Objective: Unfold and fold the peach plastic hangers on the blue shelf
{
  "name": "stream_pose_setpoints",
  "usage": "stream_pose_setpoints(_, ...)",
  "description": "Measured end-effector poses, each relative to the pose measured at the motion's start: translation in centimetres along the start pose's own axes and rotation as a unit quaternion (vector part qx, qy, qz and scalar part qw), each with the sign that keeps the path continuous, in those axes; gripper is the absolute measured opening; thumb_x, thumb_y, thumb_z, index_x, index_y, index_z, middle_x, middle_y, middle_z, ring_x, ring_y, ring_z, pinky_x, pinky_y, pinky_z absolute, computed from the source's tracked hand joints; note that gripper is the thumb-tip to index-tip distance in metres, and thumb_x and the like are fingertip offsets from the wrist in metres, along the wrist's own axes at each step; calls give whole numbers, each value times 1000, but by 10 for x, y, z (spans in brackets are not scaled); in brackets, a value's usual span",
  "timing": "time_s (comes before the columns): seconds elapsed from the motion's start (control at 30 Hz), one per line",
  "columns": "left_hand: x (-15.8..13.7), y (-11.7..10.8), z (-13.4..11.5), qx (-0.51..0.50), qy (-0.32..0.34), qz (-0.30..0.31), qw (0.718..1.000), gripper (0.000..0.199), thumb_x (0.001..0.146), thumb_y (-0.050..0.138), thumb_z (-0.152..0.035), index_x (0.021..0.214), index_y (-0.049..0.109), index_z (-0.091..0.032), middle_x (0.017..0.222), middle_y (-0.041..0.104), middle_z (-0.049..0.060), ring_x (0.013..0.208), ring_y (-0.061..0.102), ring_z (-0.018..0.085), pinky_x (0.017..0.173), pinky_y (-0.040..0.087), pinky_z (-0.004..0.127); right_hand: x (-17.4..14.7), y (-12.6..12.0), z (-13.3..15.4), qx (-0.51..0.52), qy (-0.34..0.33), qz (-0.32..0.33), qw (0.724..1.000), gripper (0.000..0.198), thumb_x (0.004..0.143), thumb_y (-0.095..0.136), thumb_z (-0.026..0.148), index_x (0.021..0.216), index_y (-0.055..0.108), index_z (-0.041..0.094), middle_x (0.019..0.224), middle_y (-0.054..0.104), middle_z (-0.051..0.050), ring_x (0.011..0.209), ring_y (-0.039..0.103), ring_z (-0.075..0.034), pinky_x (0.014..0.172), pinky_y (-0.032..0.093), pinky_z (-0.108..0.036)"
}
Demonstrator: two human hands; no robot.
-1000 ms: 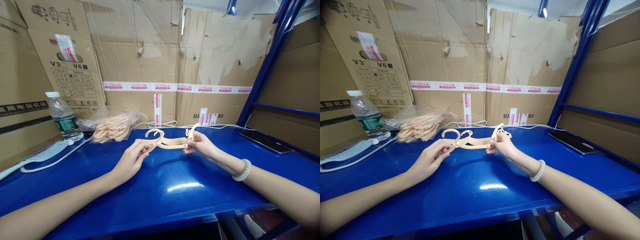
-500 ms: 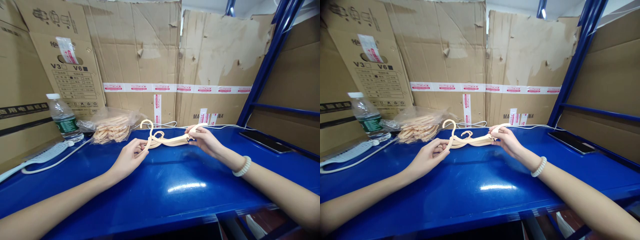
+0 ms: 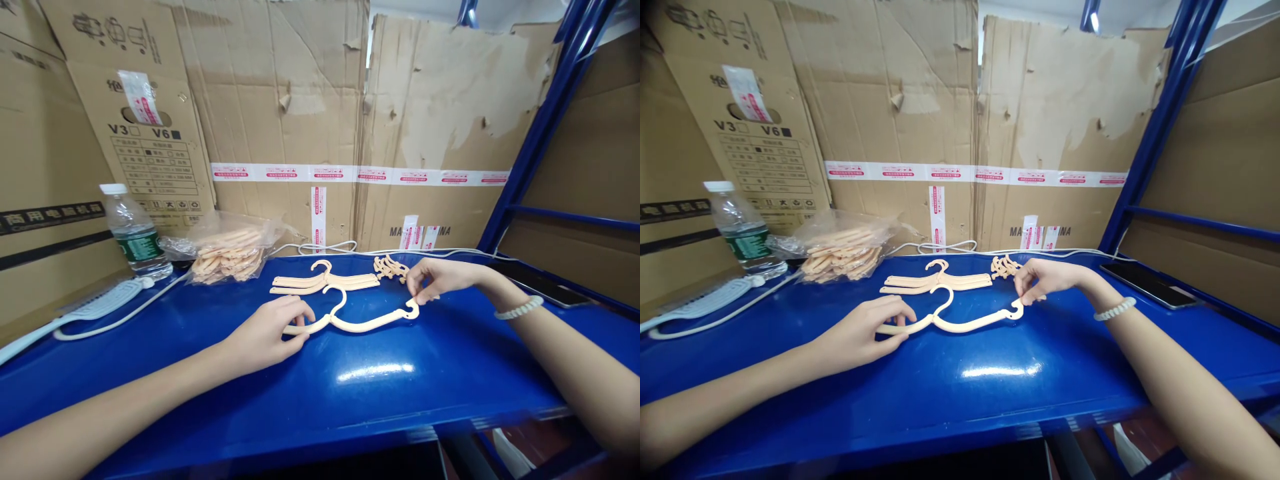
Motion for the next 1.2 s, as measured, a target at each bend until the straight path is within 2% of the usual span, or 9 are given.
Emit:
stream_pose_setpoints(0.2,-2,5,4,-2,-5,31,1000,14,82,52,-18,91,62,-21,79,61,0,72,58,15,66,46,24,3,2,-3,-120,33,-6,992,28,75,70,41,78,70,14,69,66,-3,62,59,-15,59,44,-24)
stream_pose_setpoints(0.3,-2,2,2,29,6,16,999,17,83,53,-21,97,62,-21,95,64,4,87,61,18,77,49,29,5,0,23,-165,-12,-108,980,27,80,65,42,83,70,15,83,69,-7,74,64,-19,68,49,-29)
stream_pose_setpoints(0.37,-4,2,0,64,3,12,998,27,85,57,-30,110,60,-22,117,61,8,107,57,24,90,47,37,5,6,49,-187,-65,-197,960,33,84,61,45,99,69,17,101,69,-9,92,64,-24,82,49,-34)
stream_pose_setpoints(0.43,-6,6,1,106,-19,22,994,49,86,56,-45,128,53,-21,137,50,13,126,45,32,101,39,47,10,26,70,-211,-98,-225,946,51,86,58,50,124,58,18,125,59,-12,115,54,-28,99,42,-42)
stream_pose_setpoints(0.53,-10,17,9,147,-71,59,985,70,89,43,-60,144,36,-17,151,30,17,139,25,38,109,26,56,25,62,82,-248,-97,-196,944,82,84,55,59,146,32,9,151,27,-19,139,25,-35,113,23,-50)
stream_pose_setpoints(0.6,-10,23,16,153,-91,79,981,72,91,37,-62,146,31,-16,153,25,17,141,19,37,110,23,56,34,78,77,-260,-87,-176,945,89,85,51,62,148,24,5,153,17,-21,142,13,-36,115,15,-53)
stream_pose_setpoints(0.7,-5,27,25,150,-101,88,980,71,93,31,-61,147,29,-16,154,21,17,142,16,34,112,21,53,47,86,62,-256,-70,-159,951,82,91,40,61,147,25,3,152,17,-23,142,12,-35,115,15,-54)
stream_pose_setpoints(1.0,27,30,59,194,-131,74,969,67,94,30,-56,142,38,-11,151,27,19,141,21,33,111,24,52,79,66,40,-276,-50,-169,945,77,93,33,61,147,28,5,151,22,-21,141,17,-34,115,19,-52)
stream_pose_setpoints(1.2,28,23,51,194,-94,15,976,59,95,32,-49,140,40,-11,148,36,16,139,29,30,112,24,51,72,64,53,-343,-70,-224,910,74,93,34,60,145,32,7,149,29,-23,139,23,-35,111,20,-56)
Point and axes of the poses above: each hand's wrist, its own x-axis towards the middle knuckle, its own y-axis out of the palm, z = x × y, the point moved 7 cm from there along x, towards the middle knuckle
